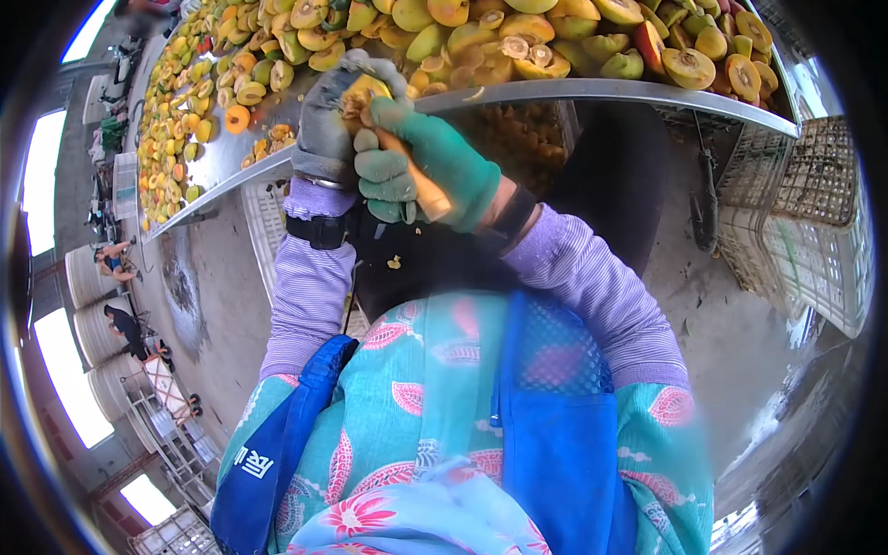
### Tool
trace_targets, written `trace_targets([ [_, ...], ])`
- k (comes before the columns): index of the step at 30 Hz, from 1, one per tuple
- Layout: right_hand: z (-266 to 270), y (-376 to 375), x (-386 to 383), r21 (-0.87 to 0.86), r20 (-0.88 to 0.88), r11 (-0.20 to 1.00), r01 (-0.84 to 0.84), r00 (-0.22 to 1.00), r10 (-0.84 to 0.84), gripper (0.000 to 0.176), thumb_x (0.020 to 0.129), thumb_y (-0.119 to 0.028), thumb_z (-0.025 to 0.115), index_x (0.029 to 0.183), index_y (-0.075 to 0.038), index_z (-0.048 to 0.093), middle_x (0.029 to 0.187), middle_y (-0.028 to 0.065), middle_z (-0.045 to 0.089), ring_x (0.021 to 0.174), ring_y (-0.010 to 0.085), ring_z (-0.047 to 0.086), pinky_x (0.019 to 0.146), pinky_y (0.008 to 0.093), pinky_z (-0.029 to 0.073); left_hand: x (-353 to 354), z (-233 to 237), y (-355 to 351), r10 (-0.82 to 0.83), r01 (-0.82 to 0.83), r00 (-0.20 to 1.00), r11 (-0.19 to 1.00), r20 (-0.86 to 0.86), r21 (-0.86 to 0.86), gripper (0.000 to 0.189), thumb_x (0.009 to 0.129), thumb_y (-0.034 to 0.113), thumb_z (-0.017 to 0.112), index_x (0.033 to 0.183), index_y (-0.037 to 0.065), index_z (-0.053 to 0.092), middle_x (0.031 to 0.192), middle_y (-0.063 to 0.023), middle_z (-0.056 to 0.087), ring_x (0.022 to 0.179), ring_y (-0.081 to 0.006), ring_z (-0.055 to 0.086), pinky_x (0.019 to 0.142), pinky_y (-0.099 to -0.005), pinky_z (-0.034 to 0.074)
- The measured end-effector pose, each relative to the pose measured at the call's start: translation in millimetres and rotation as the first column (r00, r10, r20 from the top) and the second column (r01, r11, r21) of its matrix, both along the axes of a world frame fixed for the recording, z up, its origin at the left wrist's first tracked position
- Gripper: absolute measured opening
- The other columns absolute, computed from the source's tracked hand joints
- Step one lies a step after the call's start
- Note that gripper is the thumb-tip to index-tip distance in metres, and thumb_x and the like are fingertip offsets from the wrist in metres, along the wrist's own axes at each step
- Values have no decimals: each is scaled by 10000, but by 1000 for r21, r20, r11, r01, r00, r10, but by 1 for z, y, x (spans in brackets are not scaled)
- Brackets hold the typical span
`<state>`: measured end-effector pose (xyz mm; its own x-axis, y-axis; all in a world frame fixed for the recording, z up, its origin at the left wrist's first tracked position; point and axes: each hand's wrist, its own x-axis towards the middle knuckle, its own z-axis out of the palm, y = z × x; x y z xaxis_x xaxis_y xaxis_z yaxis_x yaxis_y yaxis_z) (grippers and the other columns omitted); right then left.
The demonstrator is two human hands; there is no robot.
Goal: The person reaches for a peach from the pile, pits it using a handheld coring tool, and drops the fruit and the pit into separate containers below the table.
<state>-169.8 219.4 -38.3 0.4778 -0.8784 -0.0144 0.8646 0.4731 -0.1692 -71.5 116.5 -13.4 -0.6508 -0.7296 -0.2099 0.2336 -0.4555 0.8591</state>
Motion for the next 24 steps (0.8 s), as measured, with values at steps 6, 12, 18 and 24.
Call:
trace_targets([
  [6, 17, 2, 12, -81, -511, 995, 51, 856, -86, 346, 972, -439, 432, 839, -126, 495, 578, -28, 444, 432, 96, 377, 396, 247, 328, 18, 18, 12, 99, -11, 974, 919, 204, -395, 255, 928, 256, 530, 1028, 24, 564, 846, -125, 614, 744, -228, 612, 660, -332, 528],
  [12, 1, -6, 16, -100, 247, 994, -50, 966, 74, 375, 1002, -459, 351, 902, -146, 531, 561, -89, 369, 428, 67, 338, 435, 224, 298, 17, 9, -9, -3, 10, 988, 999, 154, -44, 288, 953, 272, 487, 1025, 14, 595, 879, -105, 646, 835, -225, 636, 756, -347, 538],
  [18, 13, -1, 17, -164, 242, 987, -1, 969, 41, 362, 992, -467, 374, 880, -152, 515, 566, -77, 393, 435, 66, 359, 433, 240, 319, 61, -8, 26, 238, -54, 893, 899, 381, -435, 359, 894, 355, 577, 1060, 39, 617, 967, -141, 664, 893, -263, 640, 806, -401, 541],
  [24, -19, 29, -33, 168, -124, 983, 67, 991, -46, 318, 961, -472, 457, 869, -171, 502, 592, -47, 447, 445, 84, 399, 400, 237, 315, 161, 12, -29, 734, 499, -71, 613, 676, -613, 389, 833, 367, 600, 998, 22, 675, 978, -143, 669, 898, -241, 646, 844, -368, 476],
])
